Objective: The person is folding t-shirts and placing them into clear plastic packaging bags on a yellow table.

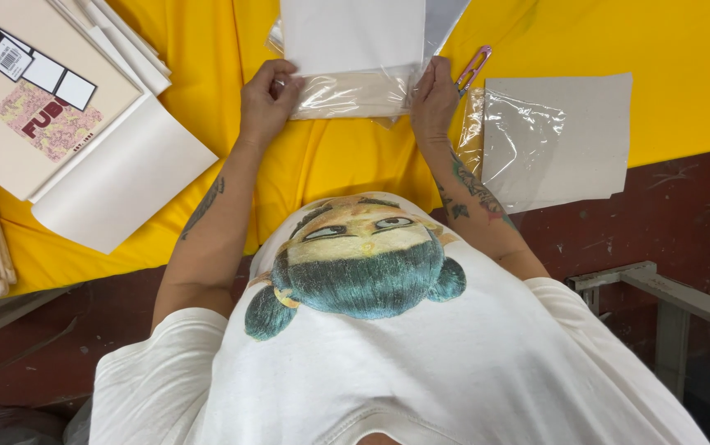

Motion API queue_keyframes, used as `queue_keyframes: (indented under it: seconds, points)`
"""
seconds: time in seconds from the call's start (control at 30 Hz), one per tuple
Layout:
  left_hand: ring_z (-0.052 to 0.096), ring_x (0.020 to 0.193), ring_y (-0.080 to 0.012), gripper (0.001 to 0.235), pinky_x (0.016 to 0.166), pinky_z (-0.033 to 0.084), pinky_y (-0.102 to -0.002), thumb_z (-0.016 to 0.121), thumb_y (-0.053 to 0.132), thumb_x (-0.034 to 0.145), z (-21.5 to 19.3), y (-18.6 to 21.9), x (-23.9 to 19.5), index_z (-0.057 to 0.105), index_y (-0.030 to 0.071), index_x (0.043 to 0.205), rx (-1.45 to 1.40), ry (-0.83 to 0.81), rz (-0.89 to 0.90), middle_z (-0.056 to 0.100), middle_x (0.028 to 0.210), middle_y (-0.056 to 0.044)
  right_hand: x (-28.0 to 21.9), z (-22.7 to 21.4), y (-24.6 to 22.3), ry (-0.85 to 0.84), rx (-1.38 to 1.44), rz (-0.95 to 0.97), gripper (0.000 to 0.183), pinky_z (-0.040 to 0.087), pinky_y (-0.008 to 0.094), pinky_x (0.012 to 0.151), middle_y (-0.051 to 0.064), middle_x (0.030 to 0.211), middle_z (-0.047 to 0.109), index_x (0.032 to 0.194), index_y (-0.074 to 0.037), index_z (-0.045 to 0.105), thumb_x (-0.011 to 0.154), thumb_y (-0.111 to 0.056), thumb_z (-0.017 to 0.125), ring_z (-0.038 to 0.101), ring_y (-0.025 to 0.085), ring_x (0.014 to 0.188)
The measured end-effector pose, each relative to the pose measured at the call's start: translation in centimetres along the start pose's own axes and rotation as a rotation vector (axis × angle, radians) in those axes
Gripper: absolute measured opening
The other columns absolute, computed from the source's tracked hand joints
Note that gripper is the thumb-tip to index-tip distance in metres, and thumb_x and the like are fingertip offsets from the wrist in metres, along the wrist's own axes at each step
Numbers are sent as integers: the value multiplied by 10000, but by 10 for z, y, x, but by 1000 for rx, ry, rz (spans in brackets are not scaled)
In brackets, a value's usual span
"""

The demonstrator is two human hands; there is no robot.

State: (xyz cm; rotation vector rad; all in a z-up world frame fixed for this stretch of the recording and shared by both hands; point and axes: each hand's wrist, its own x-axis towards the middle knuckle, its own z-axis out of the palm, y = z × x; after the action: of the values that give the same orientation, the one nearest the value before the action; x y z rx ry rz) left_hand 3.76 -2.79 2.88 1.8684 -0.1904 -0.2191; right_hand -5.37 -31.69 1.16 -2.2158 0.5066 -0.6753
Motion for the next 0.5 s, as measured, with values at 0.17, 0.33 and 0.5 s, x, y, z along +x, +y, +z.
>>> queue_keyframes:
  seconds: [0.17,0.33,0.5]
  points:
    - [663,1080,-295,65,970,542,-409,735,25,1017,-4,9,19,737,12,1081,78,-137,628,732,1120,-116,-1,-5,1,19,36,-232,212,440,354,659,67,883,499,963,-56,480,1078,-158,334,521,200,750]
    - [714,942,-172,225,878,532,-288,497,235,1102,-5,13,26,658,79,1091,63,-303,287,753,1093,-20,7,-12,-16,-34,73,-104,312,519,302,598,-9,808,749,1045,-108,466,1121,-340,271,661,162,641]
    - [763,801,-116,189,822,566,-250,445,260,1103,-12,26,38,554,131,1019,81,-329,101,792,1022,-29,13,-4,-16,-63,163,67,190,537,264,492,-4,578,579,976,-123,458,1076,-188,311,642,128,477]
